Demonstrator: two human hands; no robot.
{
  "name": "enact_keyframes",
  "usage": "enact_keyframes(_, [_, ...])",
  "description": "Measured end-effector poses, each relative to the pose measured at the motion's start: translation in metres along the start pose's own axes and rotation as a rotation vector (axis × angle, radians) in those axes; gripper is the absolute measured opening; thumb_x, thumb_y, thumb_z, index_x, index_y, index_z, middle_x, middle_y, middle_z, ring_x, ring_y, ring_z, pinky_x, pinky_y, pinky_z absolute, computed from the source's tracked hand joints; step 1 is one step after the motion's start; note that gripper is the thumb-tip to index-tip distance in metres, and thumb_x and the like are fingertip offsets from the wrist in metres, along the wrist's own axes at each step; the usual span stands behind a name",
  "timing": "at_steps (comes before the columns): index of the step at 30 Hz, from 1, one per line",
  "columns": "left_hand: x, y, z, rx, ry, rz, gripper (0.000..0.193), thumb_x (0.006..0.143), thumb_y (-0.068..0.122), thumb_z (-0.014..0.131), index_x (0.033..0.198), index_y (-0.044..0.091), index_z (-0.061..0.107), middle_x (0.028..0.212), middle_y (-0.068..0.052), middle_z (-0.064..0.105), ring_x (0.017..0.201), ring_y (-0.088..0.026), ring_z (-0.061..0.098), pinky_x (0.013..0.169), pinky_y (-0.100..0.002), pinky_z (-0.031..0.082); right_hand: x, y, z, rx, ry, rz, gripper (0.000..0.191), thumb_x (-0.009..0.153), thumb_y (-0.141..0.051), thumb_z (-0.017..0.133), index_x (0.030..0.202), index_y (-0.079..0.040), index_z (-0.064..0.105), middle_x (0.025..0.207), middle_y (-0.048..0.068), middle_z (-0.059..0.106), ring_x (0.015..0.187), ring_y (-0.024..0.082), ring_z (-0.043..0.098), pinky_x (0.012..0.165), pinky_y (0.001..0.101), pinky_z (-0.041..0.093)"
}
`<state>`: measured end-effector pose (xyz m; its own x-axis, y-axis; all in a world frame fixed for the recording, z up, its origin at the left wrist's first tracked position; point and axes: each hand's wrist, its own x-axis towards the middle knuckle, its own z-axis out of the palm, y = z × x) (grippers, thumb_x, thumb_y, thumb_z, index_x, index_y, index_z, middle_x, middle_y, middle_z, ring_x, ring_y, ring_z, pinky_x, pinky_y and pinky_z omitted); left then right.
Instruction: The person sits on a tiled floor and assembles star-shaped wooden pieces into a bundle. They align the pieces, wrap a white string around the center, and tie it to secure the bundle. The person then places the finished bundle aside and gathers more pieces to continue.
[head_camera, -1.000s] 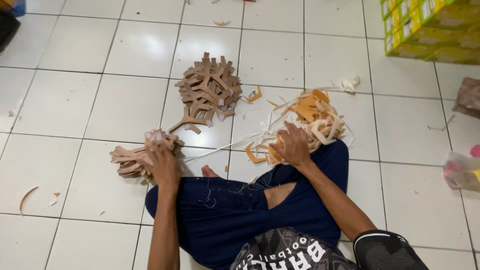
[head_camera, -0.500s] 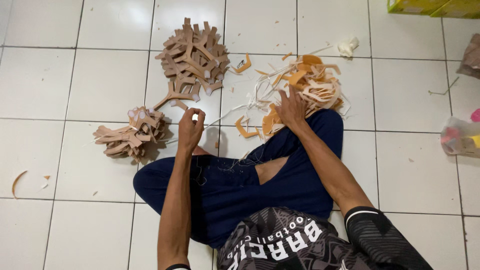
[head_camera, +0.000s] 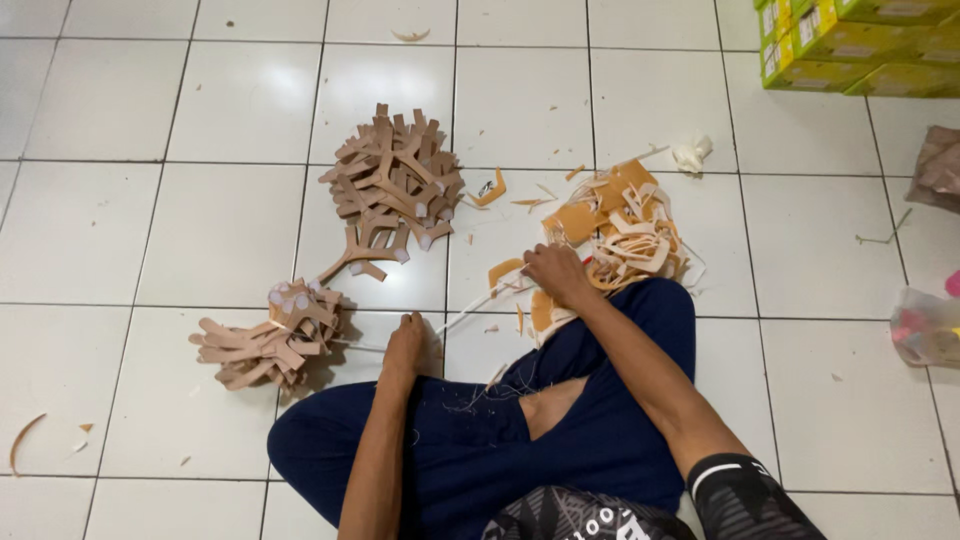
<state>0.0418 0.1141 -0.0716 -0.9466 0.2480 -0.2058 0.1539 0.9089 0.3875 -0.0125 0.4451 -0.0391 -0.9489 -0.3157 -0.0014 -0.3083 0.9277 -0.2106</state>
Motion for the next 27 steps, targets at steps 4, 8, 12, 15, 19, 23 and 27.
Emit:
enact_keyframes(4, [-0.002, -0.005, -0.014, -0.113, 0.027, -0.089, 0.019, 0.099, 0.017, 0.056, 0.106, 0.000, 0.060, 0.104, -0.024, 0.069, 0.089, -0.047, 0.068, 0.079, -0.056, 0.055, 0.034, 0.040, -0.046, 0.165, -0.189, 0.173, 0.070, 0.071, -0.053, 0.082, 0.128, -0.016, 0.066, 0.119, 0.013, 0.069, 0.109, 0.034, 0.067, 0.090, 0.0474, 0.054])
enact_keyframes(8, [-0.004, 0.017, -0.037, -0.357, -0.115, -0.243, 0.035, 0.094, 0.037, 0.063, 0.095, 0.002, 0.068, 0.079, -0.022, 0.074, 0.078, -0.040, 0.073, 0.075, -0.051, 0.057, 0.104, 0.019, -0.054, 0.260, -0.123, 0.191, 0.075, 0.082, -0.062, 0.074, 0.140, -0.015, 0.060, 0.147, 0.009, 0.058, 0.133, 0.032, 0.055, 0.111, 0.0462, 0.045])
enact_keyframes(12, [-0.001, 0.033, -0.049, -0.296, -0.043, 0.039, 0.039, 0.092, 0.043, 0.068, 0.091, 0.005, 0.075, 0.074, -0.021, 0.072, 0.072, -0.041, 0.068, 0.065, -0.051, 0.053, 0.150, -0.027, -0.006, 0.186, -0.034, 0.104, 0.077, 0.090, -0.047, 0.068, 0.153, -0.011, 0.042, 0.158, 0.017, 0.035, 0.143, 0.039, 0.034, 0.111, 0.0596, 0.029])
enact_keyframes(15, [-0.005, 0.020, -0.063, -0.452, 0.289, -0.111, 0.028, 0.104, 0.028, 0.060, 0.101, 0.001, 0.070, 0.076, -0.021, 0.071, 0.071, -0.039, 0.069, 0.062, -0.048, 0.051, 0.140, -0.037, 0.028, -0.013, 0.120, -0.043, 0.060, 0.099, -0.037, 0.059, 0.153, -0.013, 0.045, 0.161, 0.013, 0.039, 0.147, 0.039, 0.035, 0.116, 0.0589, 0.028])
enact_keyframes(19, [-0.031, -0.004, -0.087, -0.619, 0.525, -0.201, 0.020, 0.103, 0.020, 0.060, 0.103, 0.002, 0.068, 0.082, -0.015, 0.074, 0.068, -0.031, 0.073, 0.059, -0.041, 0.054, 0.102, 0.014, 0.031, -0.118, 0.217, 0.150, 0.045, 0.107, -0.028, 0.052, 0.150, -0.016, 0.052, 0.159, 0.011, 0.044, 0.146, 0.038, 0.040, 0.117, 0.0604, 0.028])
enact_keyframes(23, [-0.050, 0.002, -0.094, -0.533, 0.545, 0.053, 0.019, 0.100, 0.016, 0.063, 0.110, 0.003, 0.071, 0.087, -0.016, 0.075, 0.075, -0.030, 0.071, 0.065, -0.039, 0.054, 0.075, 0.032, -0.001, -0.018, 0.208, 0.337, 0.051, 0.104, -0.039, 0.060, 0.147, -0.012, 0.054, 0.159, 0.018, 0.048, 0.141, 0.040, 0.046, 0.118, 0.0542, 0.036])
enact_keyframes(27, [-0.039, 0.014, -0.088, -0.486, 0.458, 0.130, 0.017, 0.098, 0.018, 0.066, 0.107, 0.006, 0.074, 0.083, -0.012, 0.076, 0.072, -0.026, 0.068, 0.066, -0.037, 0.054, 0.053, -0.057, 0.000, 0.714, -0.012, -0.020, 0.071, 0.092, -0.054, 0.069, 0.145, -0.010, 0.051, 0.149, 0.019, 0.055, 0.138, 0.036, 0.052, 0.114, 0.0518, 0.039])
